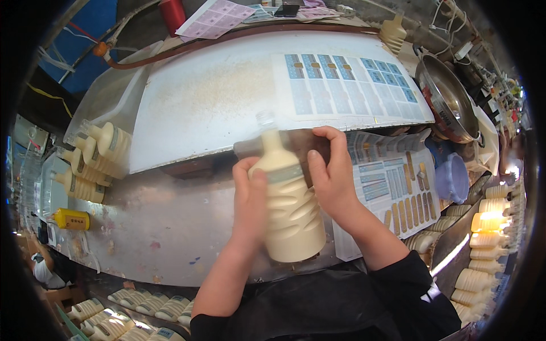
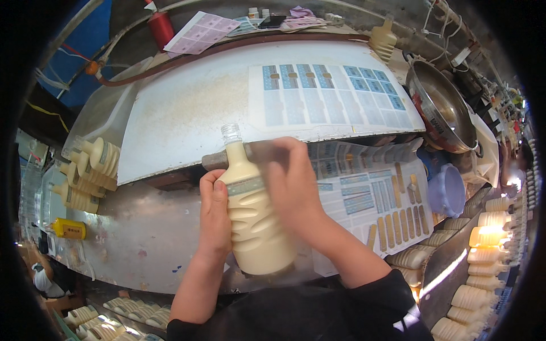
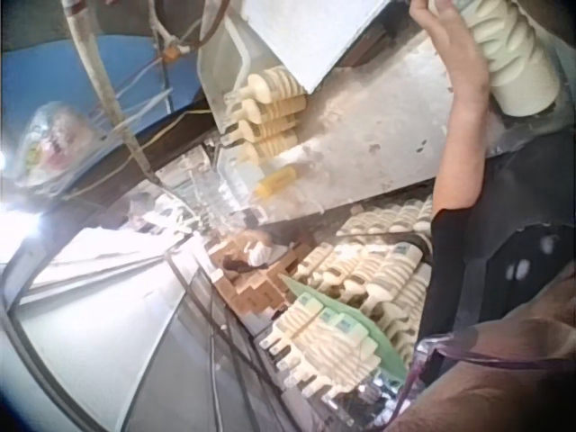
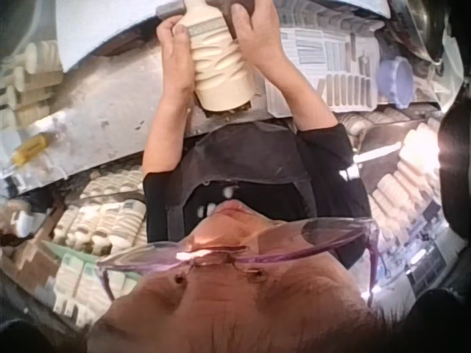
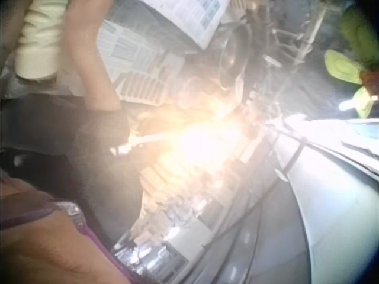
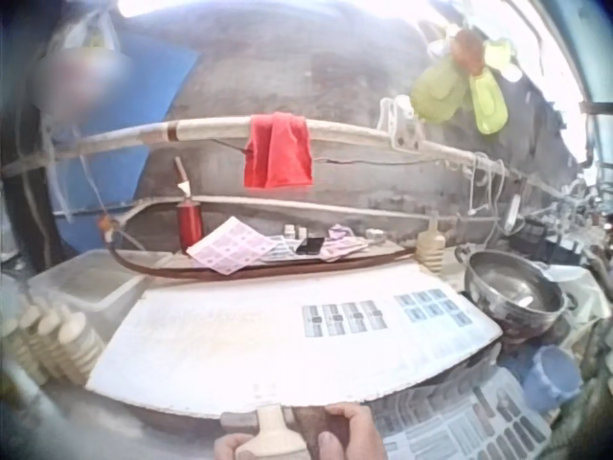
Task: The person applies labels to cream-colored ribbed bottles using a small rectangular tool. They pick up a bottle, place a label on its side, and smooth it with the tool. The person repeats this process for multiple bottles, placing finished ones on a nearby tray.
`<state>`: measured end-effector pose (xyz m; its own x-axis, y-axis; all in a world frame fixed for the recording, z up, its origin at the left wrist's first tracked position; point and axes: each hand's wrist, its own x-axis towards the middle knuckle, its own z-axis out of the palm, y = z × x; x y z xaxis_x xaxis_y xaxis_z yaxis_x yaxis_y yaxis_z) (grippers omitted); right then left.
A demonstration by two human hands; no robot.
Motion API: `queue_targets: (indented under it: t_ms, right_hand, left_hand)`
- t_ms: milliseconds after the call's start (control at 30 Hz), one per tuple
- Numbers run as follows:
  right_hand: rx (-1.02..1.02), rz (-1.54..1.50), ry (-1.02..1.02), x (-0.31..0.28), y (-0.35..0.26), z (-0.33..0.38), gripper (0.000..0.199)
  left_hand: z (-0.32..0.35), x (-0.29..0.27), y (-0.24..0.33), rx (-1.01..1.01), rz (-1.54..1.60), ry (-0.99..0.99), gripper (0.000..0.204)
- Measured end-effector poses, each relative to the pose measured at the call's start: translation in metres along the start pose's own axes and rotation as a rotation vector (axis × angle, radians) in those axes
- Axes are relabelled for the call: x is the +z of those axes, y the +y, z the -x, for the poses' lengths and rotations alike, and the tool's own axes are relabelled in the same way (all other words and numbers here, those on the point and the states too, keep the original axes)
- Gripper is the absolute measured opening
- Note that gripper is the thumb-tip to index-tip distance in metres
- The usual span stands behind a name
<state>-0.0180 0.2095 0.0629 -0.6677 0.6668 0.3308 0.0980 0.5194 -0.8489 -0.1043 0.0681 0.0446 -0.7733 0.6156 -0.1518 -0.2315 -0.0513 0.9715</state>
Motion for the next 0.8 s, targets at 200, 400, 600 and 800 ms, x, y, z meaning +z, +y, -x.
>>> queue_targets:
  t_ms: [200, 400, 600, 800]
  right_hand:
    - [0.004, -0.2, 0.038, -0.011, 0.024, -0.001, 0.045]
    - [0.024, -0.191, -0.007, -0.023, 0.014, -0.001, 0.038]
    - [0.13, -0.12, 0.062, -0.076, 0.053, -0.033, 0.025]
    - [0.117, 0.474, 0.104, -0.122, 0.059, -0.098, 0.026]
  left_hand:
    - [0.0, 0.007, 0.0, 0.022, -0.011, 0.033, 0.037]
    - [0.018, 0.009, 0.002, 0.132, -0.261, 0.148, 0.047]
    - [0.071, 0.009, -0.018, 0.293, -0.542, 0.049, 0.081]
    - [0.083, 0.001, -0.038, 0.28, -0.456, 0.055, 0.092]
